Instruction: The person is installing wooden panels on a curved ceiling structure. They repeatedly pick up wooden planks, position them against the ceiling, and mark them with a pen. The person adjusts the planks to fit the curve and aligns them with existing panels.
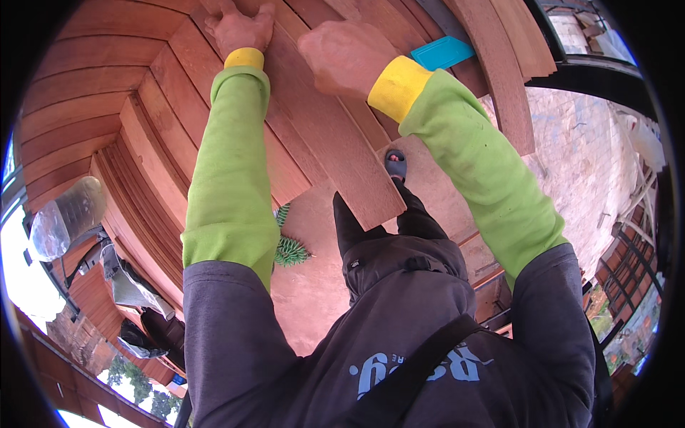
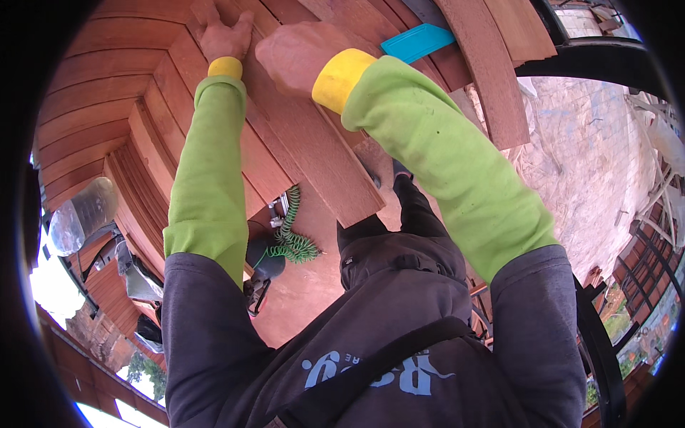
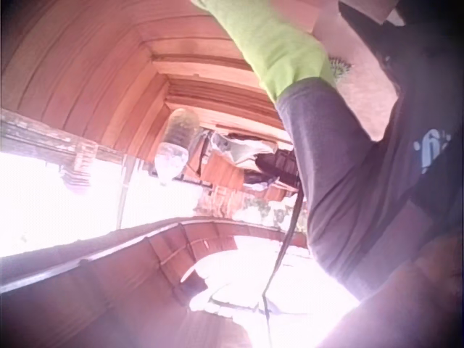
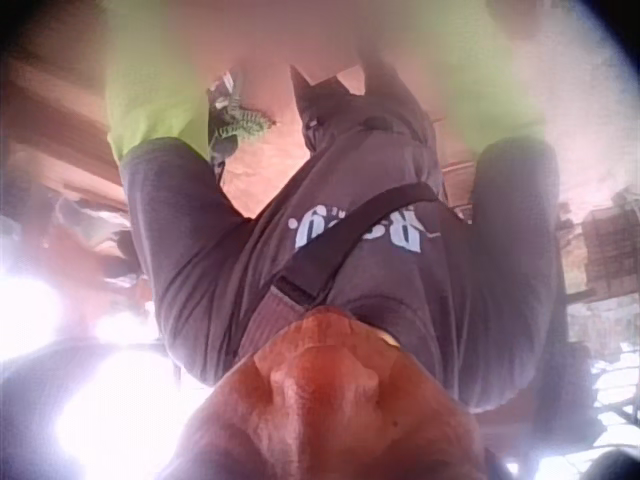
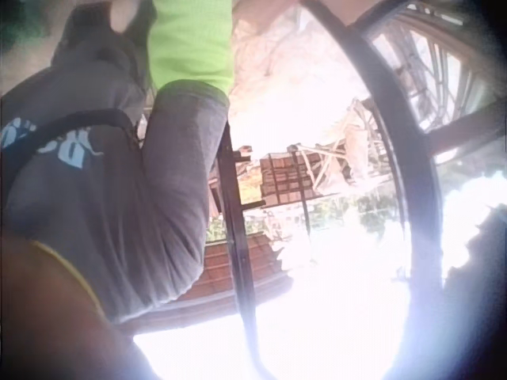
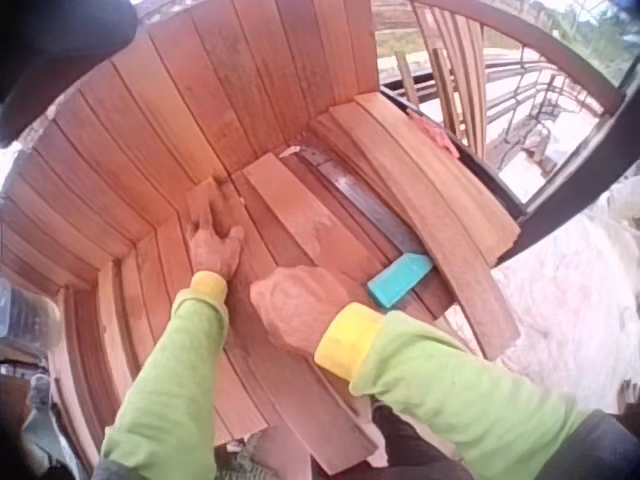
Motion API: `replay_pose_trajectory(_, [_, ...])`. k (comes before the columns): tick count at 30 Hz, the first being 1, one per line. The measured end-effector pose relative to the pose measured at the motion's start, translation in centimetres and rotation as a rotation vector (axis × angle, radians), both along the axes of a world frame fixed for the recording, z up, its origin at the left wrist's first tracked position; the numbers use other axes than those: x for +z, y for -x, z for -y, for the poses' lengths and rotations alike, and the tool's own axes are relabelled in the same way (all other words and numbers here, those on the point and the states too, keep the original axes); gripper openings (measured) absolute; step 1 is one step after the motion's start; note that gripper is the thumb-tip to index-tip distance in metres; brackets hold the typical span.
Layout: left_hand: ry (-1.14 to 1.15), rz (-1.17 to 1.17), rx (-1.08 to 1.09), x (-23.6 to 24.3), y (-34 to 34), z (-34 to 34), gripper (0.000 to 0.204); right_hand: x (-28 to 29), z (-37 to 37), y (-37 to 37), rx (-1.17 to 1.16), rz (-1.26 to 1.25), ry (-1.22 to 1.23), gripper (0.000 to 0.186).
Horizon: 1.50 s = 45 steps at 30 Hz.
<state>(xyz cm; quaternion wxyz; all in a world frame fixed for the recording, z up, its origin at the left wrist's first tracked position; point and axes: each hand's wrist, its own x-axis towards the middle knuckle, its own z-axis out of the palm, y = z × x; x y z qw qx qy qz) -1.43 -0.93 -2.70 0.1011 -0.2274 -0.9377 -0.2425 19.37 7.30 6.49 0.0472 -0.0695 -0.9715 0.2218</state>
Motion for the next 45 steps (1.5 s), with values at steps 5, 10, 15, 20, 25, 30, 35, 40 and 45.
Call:
replay_pose_trajectory(5, [0.098,0.019,-0.044,-1.6,1.0,-0.7,0.087,1.3,1.8,-9.4,0.104,0.23,0.061,0.013])
replay_pose_trajectory(10, [0.079,0.214,0.012,1.5,-1.5,-1.3,0.091,2.1,7.5,-28.2,0.098,0.733,0.272,0.023])
replay_pose_trajectory(15, [0.081,0.098,-0.06,-0.3,0.0,-1.2,0.087,3.7,4.8,-24.2,-0.409,0.062,0.408,0.024])
replay_pose_trajectory(20, [0.113,0.098,-0.042,-0.2,0.5,-0.9,0.087,1.0,5.3,-22.5,-0.244,0.106,0.327,0.028])
replay_pose_trajectory(25, [0.091,0.118,-0.064,0.2,0.0,-0.5,0.087,0.2,7.0,-23.5,-0.194,0.032,0.309,0.028])
replay_pose_trajectory(30, [0.113,0.125,-0.039,0.5,-0.4,-0.4,0.086,-0.6,6.9,-21.0,-0.152,0.029,0.225,0.021])
replay_pose_trajectory(35, [0.131,0.092,-0.06,0.4,-0.4,-1.0,0.086,-1.2,2.3,-10.2,-0.011,0.055,0.096,0.02])
replay_pose_trajectory(40, [0.115,0.083,-0.085,0.0,0.0,-0.5,0.086,-1.4,3.6,-14.6,-0.014,0.041,0.211,0.02])
replay_pose_trajectory(45, [0.086,0.039,-0.096,-0.1,0.4,0.4,0.088,0.6,7.0,-23.0,-0.086,0.166,0.267,0.024])
